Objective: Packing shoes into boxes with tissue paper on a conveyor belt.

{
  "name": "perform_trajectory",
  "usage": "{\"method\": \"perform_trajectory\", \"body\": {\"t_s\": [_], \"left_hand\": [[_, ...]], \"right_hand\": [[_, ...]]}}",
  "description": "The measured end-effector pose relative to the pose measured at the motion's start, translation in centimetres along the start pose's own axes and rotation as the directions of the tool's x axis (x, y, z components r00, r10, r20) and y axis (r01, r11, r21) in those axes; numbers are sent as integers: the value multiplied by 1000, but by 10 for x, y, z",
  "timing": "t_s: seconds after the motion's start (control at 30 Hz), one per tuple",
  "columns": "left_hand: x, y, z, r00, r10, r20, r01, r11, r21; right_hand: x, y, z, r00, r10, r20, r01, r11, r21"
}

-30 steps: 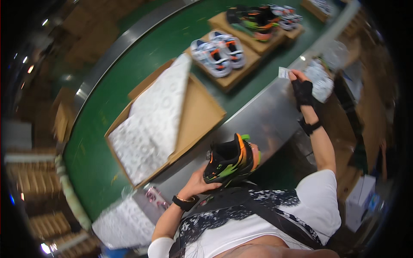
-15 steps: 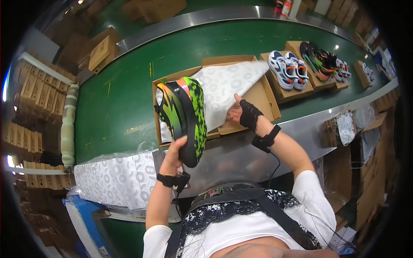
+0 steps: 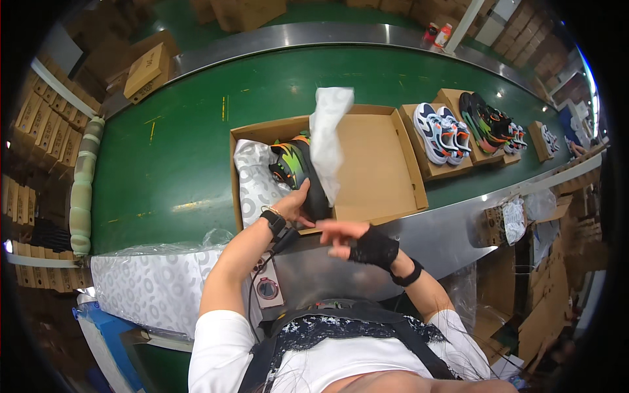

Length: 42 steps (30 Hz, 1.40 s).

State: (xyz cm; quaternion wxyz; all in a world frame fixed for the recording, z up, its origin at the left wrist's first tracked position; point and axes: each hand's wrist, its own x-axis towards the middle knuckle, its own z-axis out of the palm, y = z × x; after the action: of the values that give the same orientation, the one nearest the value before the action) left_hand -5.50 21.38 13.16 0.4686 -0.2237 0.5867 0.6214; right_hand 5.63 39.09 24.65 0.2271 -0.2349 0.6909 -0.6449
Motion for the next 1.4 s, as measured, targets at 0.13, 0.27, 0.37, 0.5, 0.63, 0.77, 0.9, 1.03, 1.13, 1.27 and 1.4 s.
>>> {"method": "perform_trajectory", "body": {"t_s": [0.13, 0.27, 0.37, 0.5, 0.63, 0.77, 0.9, 1.03, 1.13, 1.27, 1.4], "left_hand": [[-2, -4, -36, 965, -31, 259, -6, 990, 142], [-45, 0, -22, 935, 348, 68, -346, 857, 381], [-90, 6, 21, 706, 694, -140, -674, 720, 166], [-91, 41, 53, 153, 916, -371, -937, 253, 240], [-67, 27, 49, 333, 743, -581, -943, 271, -194], [-75, -49, 54, 788, 558, -262, -577, 520, -630], [-97, -99, 17, 844, 450, -292, -536, 687, -491], [-89, -91, 4, 706, 405, -581, -656, 682, -322], [-67, -75, 23, 622, 557, -551, -666, 746, 2], [-43, -87, 19, 424, 811, -402, -525, 582, 621], [-35, -112, 6, 461, 827, -321, -619, 559, 552]], "right_hand": [[-40, 64, 7, 894, 448, 16, -443, 875, 195], [-26, 94, -12, 460, 886, -63, -478, 306, 823], [-16, 93, -4, 631, 676, -380, 136, 387, 912], [-2, 93, 15, 472, 534, -701, 155, 733, 662], [-14, 76, 15, 409, 369, -834, -280, 921, 270], [-30, 98, -7, 341, -63, -938, -245, 957, -153], [-29, 89, -35, 426, -544, -723, -382, 616, -689], [-32, 114, -42, 829, -388, -402, -396, 100, -913], [-29, 120, -36, 856, -366, -364, -369, 60, -928], [-33, 112, -31, 871, -312, -379, -383, 51, -922], [-38, 115, -27, 871, -350, -344, -344, 66, -937]]}}
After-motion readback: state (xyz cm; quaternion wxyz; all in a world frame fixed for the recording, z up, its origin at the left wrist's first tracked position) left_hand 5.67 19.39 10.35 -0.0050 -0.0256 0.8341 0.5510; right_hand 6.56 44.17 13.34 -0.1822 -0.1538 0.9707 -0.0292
